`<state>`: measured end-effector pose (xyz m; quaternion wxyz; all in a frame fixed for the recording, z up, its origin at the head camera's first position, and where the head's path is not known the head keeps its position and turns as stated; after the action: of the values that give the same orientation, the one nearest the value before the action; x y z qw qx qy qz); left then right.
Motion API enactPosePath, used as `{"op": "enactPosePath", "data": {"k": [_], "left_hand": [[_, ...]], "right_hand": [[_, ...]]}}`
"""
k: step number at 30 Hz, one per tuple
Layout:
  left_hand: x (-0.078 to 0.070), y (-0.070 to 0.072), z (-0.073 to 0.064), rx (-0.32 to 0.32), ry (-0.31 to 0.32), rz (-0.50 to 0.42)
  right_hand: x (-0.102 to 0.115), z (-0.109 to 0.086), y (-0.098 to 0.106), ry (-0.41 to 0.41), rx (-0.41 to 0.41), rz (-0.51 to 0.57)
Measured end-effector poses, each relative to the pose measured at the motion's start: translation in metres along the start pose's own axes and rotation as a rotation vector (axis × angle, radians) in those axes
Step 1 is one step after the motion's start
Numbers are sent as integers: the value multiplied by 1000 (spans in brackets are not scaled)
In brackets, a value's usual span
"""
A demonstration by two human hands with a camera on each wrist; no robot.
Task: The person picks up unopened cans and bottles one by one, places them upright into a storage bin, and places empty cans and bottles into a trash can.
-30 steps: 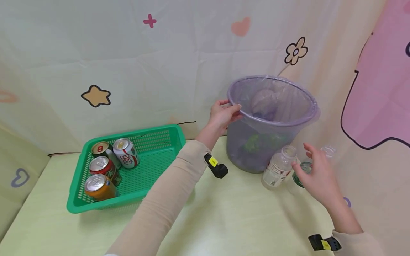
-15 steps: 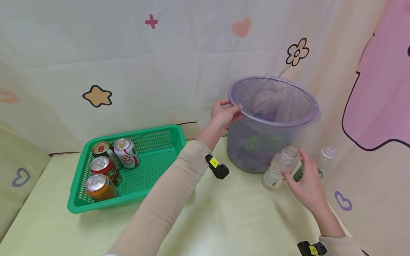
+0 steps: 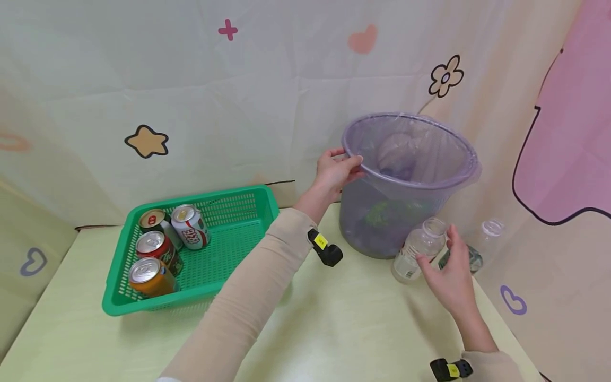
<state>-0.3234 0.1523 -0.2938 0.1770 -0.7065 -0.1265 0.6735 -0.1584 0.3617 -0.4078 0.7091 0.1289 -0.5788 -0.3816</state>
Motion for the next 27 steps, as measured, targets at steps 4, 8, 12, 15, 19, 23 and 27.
{"op": "enactPosePath", "data": {"k": [4, 8, 12, 15, 19, 23, 27], "left_hand": [[-1, -1, 1, -8, -8, -1], [0, -2, 1, -13, -10, -2], [1, -2, 2, -10, -7, -1], [1, -2, 2, -11, -10, -6], [1, -2, 2, -16, -14, -9], [2, -2, 2, -19, -10, -10], [2, -2, 2, -21, -6, -5]], "right_hand": [[-5, 1, -7, -68, 0, 67], [-9, 1, -15, -115, -13, 136], [-13, 1, -22, -137, -29, 156], [-17, 2, -28, -155, -33, 173], [-19, 3, -34, -191, -31, 204], [-22, 3, -39, -219, -19, 225], [-26, 4, -43, -229, -4, 239]]}}
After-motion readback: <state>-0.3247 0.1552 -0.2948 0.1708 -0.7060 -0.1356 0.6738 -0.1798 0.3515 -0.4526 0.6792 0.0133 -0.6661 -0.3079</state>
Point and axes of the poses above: each hand's wrist, its own z-axis towards the middle knuckle, its own y-axis out of the back of the hand, x = y × z, the point moved 1 cm from there along z, towards the middle knuckle, and after that the axes turned 5 degrees about -y, right-handed, at the moved point
